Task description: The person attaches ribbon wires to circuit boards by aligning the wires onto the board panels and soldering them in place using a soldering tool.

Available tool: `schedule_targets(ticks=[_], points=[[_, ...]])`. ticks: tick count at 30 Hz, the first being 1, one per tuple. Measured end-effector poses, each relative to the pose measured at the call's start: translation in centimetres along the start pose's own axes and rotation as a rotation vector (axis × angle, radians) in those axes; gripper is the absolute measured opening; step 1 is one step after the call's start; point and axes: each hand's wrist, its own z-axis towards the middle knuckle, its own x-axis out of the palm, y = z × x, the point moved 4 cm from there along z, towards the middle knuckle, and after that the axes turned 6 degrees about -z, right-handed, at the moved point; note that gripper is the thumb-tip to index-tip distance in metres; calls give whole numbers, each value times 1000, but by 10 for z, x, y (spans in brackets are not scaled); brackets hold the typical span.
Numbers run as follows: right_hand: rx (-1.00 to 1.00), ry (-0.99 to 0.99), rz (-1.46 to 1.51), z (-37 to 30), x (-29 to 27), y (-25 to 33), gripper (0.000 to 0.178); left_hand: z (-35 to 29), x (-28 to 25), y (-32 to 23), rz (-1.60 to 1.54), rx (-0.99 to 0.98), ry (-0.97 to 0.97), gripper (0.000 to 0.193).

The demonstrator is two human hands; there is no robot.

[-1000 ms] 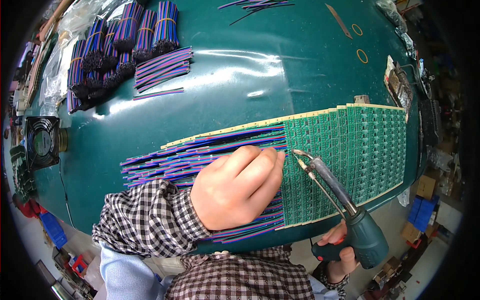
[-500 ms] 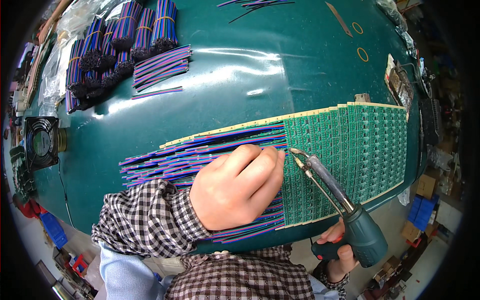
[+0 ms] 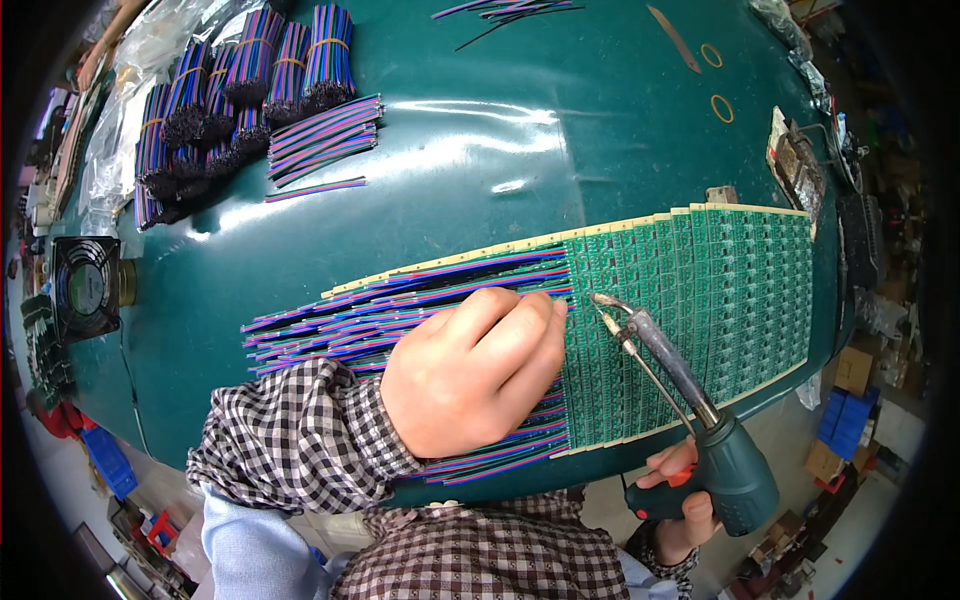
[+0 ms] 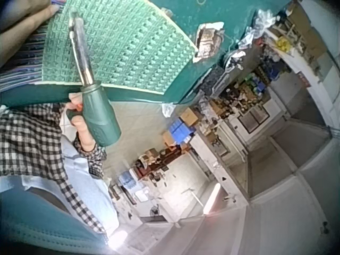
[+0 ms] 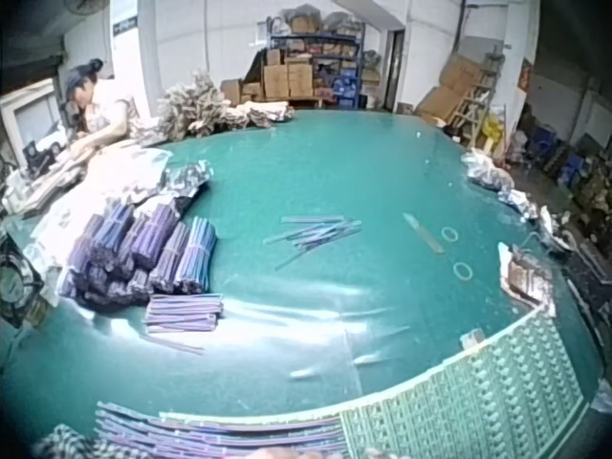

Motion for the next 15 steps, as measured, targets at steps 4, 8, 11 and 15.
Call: schedule_targets(ticks=[4, 8, 11, 15], points=[[25, 17, 69, -3, -5, -9, 76, 0, 2, 0, -8, 2, 0, 42], [30, 16, 67, -3, -5, -10, 77, 0, 2, 1, -8, 2, -8, 42], [31, 23, 60, -3, -5, -10, 78, 1, 1, 1, 12, 17, -9, 42], [26, -4, 61, -4, -5, -12, 79, 0, 1, 1, 0, 11, 2, 42]])
